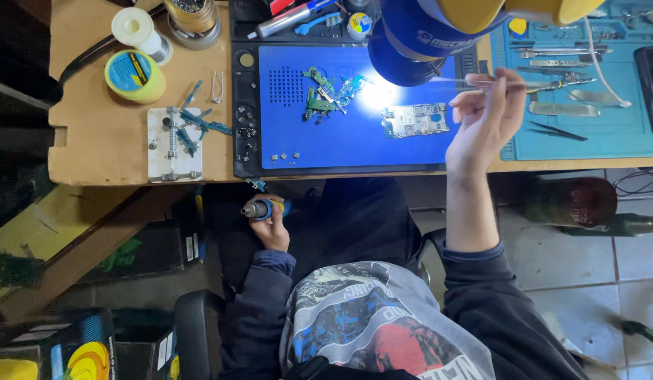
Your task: The person uses a hot air gun and tweezers to remove small components from a circuit board. They heat specific areas and carefully lift components off the board, placing them on the work mat.
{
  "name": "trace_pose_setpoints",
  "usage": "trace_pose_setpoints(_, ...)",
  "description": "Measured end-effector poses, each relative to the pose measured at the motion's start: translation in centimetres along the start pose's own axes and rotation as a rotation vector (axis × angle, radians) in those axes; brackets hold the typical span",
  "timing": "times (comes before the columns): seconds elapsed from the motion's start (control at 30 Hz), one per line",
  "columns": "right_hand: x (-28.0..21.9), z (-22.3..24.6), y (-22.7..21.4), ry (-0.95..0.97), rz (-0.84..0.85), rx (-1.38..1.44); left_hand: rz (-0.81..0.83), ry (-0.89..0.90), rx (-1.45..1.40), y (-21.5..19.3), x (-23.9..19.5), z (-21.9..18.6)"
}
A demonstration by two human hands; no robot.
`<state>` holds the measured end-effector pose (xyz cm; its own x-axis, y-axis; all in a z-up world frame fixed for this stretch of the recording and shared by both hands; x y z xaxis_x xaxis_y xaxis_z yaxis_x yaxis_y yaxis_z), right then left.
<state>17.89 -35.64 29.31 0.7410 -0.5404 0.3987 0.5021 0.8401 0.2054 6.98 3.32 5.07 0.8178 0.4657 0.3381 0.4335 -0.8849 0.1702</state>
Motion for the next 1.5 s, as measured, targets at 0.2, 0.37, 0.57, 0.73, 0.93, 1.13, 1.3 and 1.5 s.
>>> trace_pose_setpoints(0.2,3.4,-2.0,2.0,0.141,0.308,-0.209,0.024,-0.063,0.01,0.4,0.1,-0.5)
trace_pose_setpoints(0.37,2.8,-3.8,6.5,0.141,0.676,-0.804,0.009,-0.078,-0.004,0.0,-0.2,0.3)
trace_pose_setpoints(0.57,2.9,-6.5,7.9,0.112,0.741,-0.85,0.02,-0.063,-0.021,0.3,0.1,-0.7)
trace_pose_setpoints(0.73,3.4,-10.3,8.0,0.111,0.815,-1.094,0.014,-0.059,-0.038,0.4,0.2,-0.8)
trace_pose_setpoints(0.93,1.6,-7.2,9.3,0.197,0.888,-1.271,0.02,-0.076,-0.035,0.2,0.1,-0.5)
trace_pose_setpoints(1.13,1.1,-5.9,8.1,0.057,0.94,-1.062,0.007,-0.07,-0.034,0.1,-0.2,-0.1)
trace_pose_setpoints(1.3,-1.4,-2.1,8.0,0.164,1.027,-0.843,0.02,-0.008,-0.03,-0.2,0.0,0.7)
trace_pose_setpoints(1.5,-4.0,-0.6,8.2,0.231,1.112,-0.644,0.021,0.051,-0.019,-0.3,0.0,0.3)
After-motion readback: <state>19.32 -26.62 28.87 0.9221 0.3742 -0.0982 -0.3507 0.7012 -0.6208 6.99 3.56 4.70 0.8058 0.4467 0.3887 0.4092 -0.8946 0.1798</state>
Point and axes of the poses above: each hand's wrist, its own x-axis towards the middle knuckle, its own y-axis out of the palm, z = x × y, the point moved 9 cm from there along x, towards the middle knuckle
